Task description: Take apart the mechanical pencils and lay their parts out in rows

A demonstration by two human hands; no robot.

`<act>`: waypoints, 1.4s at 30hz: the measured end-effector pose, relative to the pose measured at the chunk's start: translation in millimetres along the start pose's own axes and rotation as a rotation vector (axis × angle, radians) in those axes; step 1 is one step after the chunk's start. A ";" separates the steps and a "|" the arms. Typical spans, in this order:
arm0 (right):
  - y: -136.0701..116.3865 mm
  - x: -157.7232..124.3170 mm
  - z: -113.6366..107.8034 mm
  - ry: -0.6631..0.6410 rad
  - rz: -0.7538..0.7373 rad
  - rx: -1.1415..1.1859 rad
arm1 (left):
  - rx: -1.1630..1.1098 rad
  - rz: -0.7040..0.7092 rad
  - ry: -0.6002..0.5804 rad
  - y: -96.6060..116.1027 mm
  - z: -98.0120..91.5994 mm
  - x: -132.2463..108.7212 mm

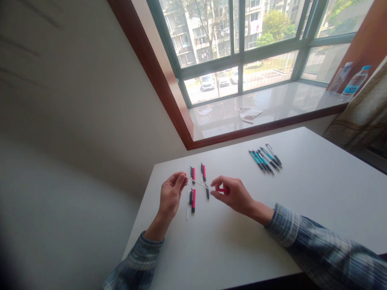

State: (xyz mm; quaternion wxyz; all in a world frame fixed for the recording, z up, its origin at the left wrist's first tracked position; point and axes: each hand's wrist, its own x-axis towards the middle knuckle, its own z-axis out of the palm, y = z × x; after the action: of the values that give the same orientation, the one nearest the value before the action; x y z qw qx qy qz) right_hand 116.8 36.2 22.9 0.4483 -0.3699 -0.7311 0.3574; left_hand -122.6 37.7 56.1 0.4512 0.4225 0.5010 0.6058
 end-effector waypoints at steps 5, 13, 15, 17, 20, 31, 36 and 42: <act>0.9 -1.7 -1.1 -0.013 -0.071 -0.083 | -0.049 -0.080 -0.034 -2.2 3.3 -1.2; 1.0 -0.4 1.9 -0.066 -0.075 -0.065 | -0.037 -0.111 -0.076 -0.5 4.8 -3.9; 1.8 -0.5 2.6 -0.090 -0.069 -0.060 | -0.031 -0.124 -0.092 0.1 5.6 -4.9; 2.2 -0.9 2.4 -0.097 -0.054 -0.057 | -0.030 -0.127 -0.079 0.8 5.6 -5.0; 0.7 -1.6 0.7 -0.081 -0.027 -0.050 | -0.064 -0.099 0.034 2.8 2.3 -1.6; -16.2 -7.9 4.9 -0.086 -0.068 -0.182 | -0.085 -0.035 0.109 12.2 0.1 12.0; -15.9 -8.8 4.3 -0.130 -0.020 -0.253 | -0.067 -0.035 0.097 12.1 3.3 7.5; -16.3 -12.4 8.4 -0.301 0.013 -0.363 | -0.071 -0.037 0.080 7.8 5.6 8.0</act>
State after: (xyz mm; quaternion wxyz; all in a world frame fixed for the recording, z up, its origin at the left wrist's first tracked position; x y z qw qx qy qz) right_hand 109.5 16.3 29.1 0.2578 -0.3916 -0.8397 0.2740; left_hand -120.1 46.0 65.1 0.4564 0.3724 0.5046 0.6312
